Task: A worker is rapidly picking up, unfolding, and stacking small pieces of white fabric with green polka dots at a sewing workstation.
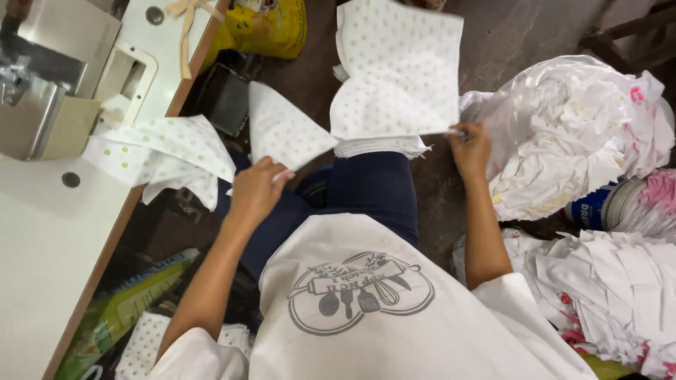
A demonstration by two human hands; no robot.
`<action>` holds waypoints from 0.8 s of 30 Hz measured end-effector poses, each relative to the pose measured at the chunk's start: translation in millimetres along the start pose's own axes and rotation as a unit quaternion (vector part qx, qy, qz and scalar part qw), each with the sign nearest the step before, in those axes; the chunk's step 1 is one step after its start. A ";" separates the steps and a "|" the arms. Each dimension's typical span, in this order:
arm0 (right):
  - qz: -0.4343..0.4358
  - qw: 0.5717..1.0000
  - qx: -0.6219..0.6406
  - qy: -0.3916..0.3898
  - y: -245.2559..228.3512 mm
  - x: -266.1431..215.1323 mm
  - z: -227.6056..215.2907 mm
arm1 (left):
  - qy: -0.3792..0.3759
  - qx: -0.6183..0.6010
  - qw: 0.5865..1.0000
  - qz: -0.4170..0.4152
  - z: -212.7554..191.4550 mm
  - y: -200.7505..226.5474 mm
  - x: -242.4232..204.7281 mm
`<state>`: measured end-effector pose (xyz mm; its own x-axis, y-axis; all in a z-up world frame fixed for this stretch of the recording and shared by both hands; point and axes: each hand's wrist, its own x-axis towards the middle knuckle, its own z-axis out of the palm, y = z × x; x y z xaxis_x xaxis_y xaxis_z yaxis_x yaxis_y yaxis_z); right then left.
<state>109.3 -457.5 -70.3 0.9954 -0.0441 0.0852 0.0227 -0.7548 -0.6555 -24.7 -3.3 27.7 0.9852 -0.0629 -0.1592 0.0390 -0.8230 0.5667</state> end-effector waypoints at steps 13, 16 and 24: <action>-0.239 0.913 -0.052 -0.326 -182.9 -23.9 102.8 | -0.083 -0.014 0.996 -0.014 -5.5 41.0 -32.5; -0.163 0.884 0.126 -0.420 -212.8 -21.9 81.2 | -0.102 -0.017 0.995 -0.010 -18.2 46.8 -36.0; -0.210 0.611 0.378 -0.664 -228.3 29.7 -72.2 | -0.178 -0.094 0.967 -0.154 -188.9 68.6 -60.9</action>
<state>126.9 -333.8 136.1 0.0743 0.9972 0.0104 -0.1599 0.0222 -0.9869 -50.5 50.7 228.9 0.8038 -0.0493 -0.5928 0.3839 -0.7182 0.5803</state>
